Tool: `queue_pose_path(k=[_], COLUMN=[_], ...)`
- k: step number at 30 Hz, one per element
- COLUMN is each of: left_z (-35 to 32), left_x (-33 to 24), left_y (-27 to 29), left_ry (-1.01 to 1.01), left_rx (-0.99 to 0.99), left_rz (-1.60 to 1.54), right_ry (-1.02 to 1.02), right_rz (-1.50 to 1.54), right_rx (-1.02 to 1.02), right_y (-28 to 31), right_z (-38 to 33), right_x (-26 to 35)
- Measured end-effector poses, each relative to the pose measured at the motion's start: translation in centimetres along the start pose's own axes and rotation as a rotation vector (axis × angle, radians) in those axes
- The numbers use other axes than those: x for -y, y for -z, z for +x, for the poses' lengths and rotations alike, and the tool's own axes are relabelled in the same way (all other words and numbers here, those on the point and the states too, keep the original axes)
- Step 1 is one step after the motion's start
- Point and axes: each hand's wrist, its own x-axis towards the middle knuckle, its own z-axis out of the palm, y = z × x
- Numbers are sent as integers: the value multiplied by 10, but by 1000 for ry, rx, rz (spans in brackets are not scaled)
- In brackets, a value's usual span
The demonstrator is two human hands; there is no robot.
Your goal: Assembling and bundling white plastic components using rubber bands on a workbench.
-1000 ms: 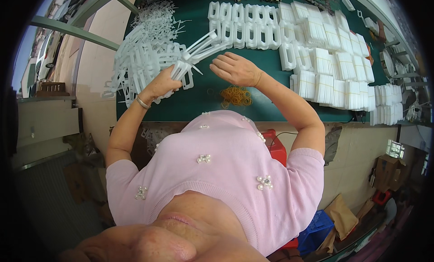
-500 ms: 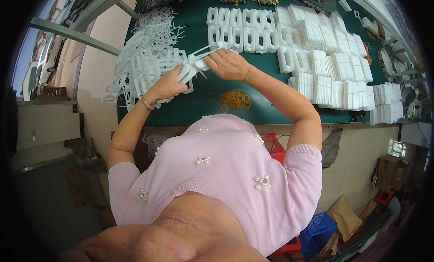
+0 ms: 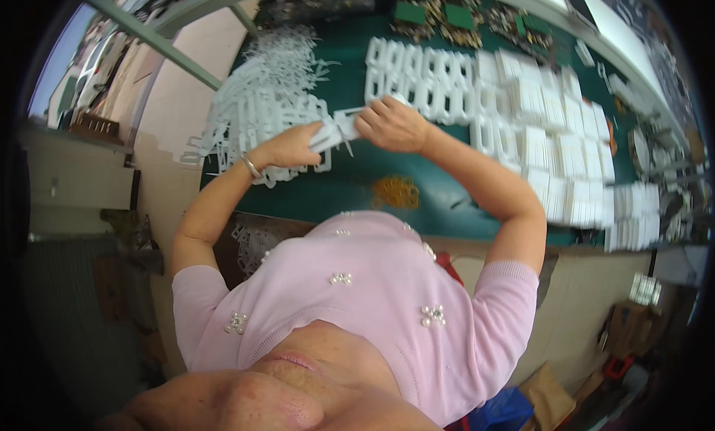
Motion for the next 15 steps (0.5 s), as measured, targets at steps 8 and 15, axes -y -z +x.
queue_pose_path(k=[8, 15], left_z=[2, 21], left_x=[-9, -12], left_y=[-44, -73], left_ry=[45, 94], left_rx=[-370, -466], left_rz=[-67, 3], right_ry=[-431, -1055], right_rz=[144, 268], right_rx=[-91, -160], right_y=[-18, -50], right_z=[-13, -18], right_x=[33, 65])
